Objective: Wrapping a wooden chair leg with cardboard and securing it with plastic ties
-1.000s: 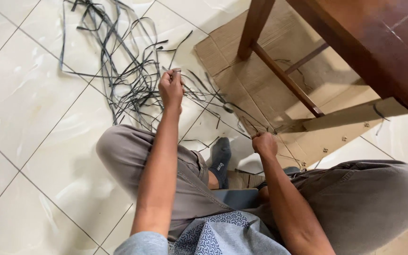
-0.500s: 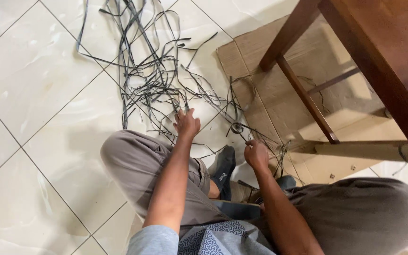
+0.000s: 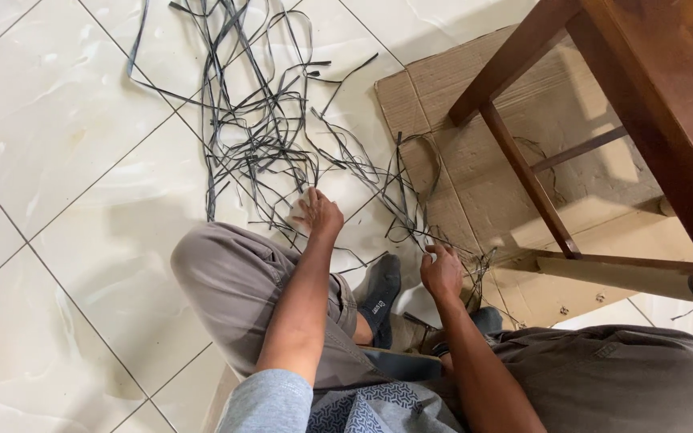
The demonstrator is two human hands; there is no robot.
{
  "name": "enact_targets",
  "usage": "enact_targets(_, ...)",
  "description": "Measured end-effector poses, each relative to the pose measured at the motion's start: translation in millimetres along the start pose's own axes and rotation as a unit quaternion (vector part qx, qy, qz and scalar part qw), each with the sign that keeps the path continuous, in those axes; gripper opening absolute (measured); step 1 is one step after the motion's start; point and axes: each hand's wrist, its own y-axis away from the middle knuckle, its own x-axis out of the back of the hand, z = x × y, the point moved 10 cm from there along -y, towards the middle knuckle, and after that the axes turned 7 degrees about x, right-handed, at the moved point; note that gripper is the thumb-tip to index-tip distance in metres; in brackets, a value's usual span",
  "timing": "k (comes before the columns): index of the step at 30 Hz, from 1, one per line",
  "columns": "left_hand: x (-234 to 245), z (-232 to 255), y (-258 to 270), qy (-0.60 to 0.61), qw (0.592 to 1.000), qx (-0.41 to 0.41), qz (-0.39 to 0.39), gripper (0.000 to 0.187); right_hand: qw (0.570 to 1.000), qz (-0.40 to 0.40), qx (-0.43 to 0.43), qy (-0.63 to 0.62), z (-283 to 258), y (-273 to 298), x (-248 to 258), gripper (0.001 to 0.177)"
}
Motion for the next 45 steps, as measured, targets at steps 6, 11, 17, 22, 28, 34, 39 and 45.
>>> enact_targets(6, 21, 2, 24, 0.252, 0.967, 0.02, 0.024, 0.053, 0.997, 0.061, 0.038, -0.015, 2, -6, -1, 0.027)
enact_targets(11, 90, 46, 131, 0.424, 0.896, -0.053, 0.126, 0.043, 0.987, 0.097, 0.08, -0.099, -37, -6, 26, 0.025)
enact_targets(17, 101, 84, 237, 0.466, 0.88, -0.093, 0.019, 0.033, 0.876, -0.067, 0.016, -0.477, -57, -16, -2, 0.038)
enact_targets(22, 56, 97, 279, 0.394, 0.905, -0.139, -0.077, 0.029, 0.864, -0.127, 0.003, -0.487, -58, -18, 9, 0.05)
enact_targets(28, -30, 102, 305, 0.177, 0.932, -0.259, -0.18, 0.02, 0.856, -0.036, -0.001, -0.516, 3, -56, -3, 0.023)
enact_targets(34, -11, 111, 347, 0.112, 0.873, -0.36, -0.308, 0.03, 0.849, -0.02, 0.036, -0.527, -28, -26, 47, 0.017)
enact_targets(39, -51, 102, 354, 0.036, 0.845, -0.37, -0.384, 0.047, 0.827, -0.002, 0.045, -0.56, -31, -16, 65, 0.017)
enact_targets(45, -107, 88, 361, -0.088, 0.808, -0.44, -0.381, 0.058, 0.823, 0.018, 0.032, -0.567, -8, -21, 62, 0.013)
